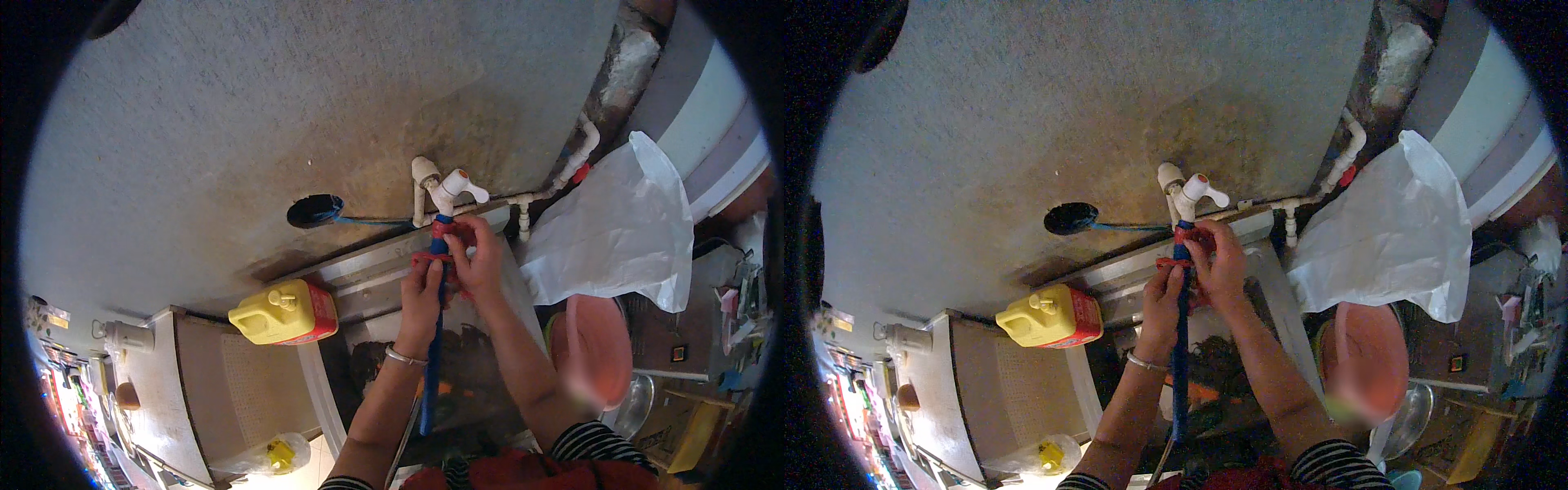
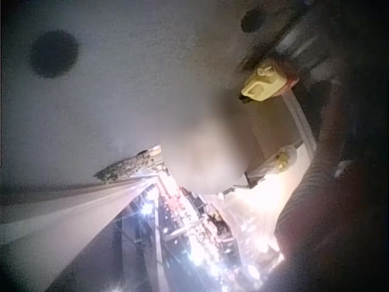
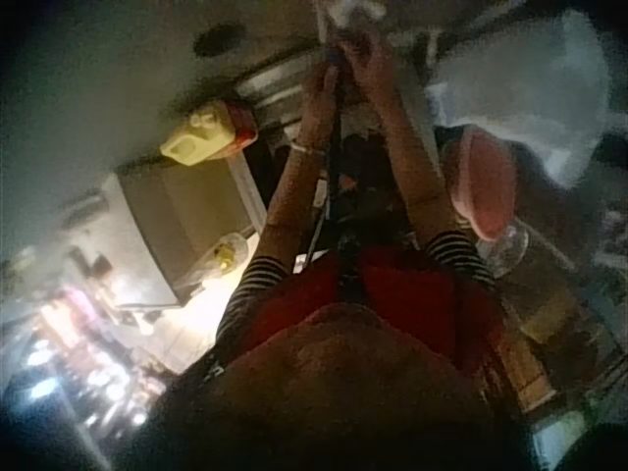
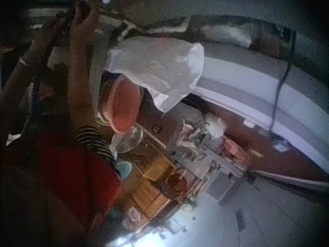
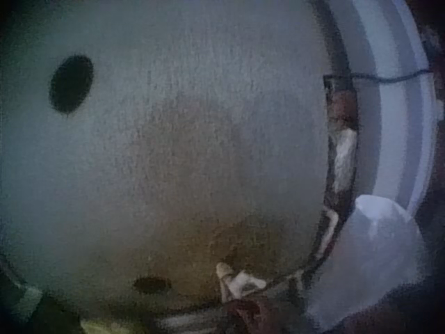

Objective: The person repeatedly wraps red tape around a blue pipe and attempts to attach it to a wall-mounted faucet. They remove and rewrap the pipe multiple times, then briefly walk through a store aisle before returning to the sink to turn the faucet on and off.

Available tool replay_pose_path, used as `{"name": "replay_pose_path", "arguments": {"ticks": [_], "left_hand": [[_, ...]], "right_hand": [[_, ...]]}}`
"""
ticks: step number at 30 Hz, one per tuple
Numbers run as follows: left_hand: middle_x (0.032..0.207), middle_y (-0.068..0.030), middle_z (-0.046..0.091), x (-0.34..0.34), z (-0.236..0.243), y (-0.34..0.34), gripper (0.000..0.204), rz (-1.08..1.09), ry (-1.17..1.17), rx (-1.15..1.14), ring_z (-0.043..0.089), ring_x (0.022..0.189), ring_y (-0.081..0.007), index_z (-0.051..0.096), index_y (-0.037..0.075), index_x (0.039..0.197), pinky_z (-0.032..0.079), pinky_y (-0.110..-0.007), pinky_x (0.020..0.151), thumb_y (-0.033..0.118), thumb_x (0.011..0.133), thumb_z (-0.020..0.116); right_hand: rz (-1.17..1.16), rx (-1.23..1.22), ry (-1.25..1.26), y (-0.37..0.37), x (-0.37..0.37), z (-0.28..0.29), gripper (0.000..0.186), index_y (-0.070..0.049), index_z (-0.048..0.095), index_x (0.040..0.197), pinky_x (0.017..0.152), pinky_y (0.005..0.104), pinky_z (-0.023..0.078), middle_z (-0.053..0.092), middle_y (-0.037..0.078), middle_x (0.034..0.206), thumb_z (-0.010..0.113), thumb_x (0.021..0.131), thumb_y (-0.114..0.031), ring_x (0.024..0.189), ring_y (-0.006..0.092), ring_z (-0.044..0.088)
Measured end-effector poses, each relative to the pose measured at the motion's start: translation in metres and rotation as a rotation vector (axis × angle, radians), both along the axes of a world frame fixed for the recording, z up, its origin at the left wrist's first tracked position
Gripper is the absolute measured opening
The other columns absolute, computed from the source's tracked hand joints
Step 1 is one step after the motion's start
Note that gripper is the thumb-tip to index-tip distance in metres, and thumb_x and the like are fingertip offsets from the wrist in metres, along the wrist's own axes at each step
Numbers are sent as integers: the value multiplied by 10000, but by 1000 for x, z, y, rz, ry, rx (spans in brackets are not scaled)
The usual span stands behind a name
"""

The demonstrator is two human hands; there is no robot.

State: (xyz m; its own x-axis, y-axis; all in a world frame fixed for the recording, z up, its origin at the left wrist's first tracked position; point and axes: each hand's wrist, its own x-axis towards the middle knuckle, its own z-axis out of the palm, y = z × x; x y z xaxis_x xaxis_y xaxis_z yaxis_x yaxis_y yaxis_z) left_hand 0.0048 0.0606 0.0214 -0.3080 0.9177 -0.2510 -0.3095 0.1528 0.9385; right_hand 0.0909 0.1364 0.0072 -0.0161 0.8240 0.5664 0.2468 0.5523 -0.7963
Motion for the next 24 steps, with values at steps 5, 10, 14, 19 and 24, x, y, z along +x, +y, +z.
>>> {"name": "replay_pose_path", "arguments": {"ticks": [5,10,14,19,24], "left_hand": [[647,0,539,-1,2,1,206,-2,33,-21,468,490,-59,555,30,896,369,-209,416,221,922,481],[678,-14,561,-3,1,3,229,-38,33,30,469,494,-64,560,33,926,370,-206,423,245,926,475],[709,-22,571,-5,0,1,257,-52,-38,30,477,517,-73,557,39,966,386,-216,445,278,926,472],[761,-39,596,-6,1,-2,245,-11,-339,-52,513,554,-99,556,38,1007,418,-234,473,257,907,510],[806,-36,611,-2,-6,1,186,33,-434,8,550,637,-104,582,19,986,439,-232,521,156,861,582]], "right_hand": [[64,-110,32,-8,1,-10,152,-17,535,937,619,246,454,581,57,793,594,832,-110,685,108,564],[302,-329,51,4,23,-1,193,-26,552,934,626,231,430,568,24,800,562,867,-206,699,85,523],[329,-507,269,19,17,12,272,-26,582,975,643,234,421,582,20,803,541,878,-277,719,89,514],[464,-752,54,21,4,22,333,2,599,959,672,254,448,612,43,815,575,857,-314,743,115,553],[651,-909,606,19,-3,13,385,20,603,983,691,275,467,627,77,823,571,859,-342,734,151,584]]}}
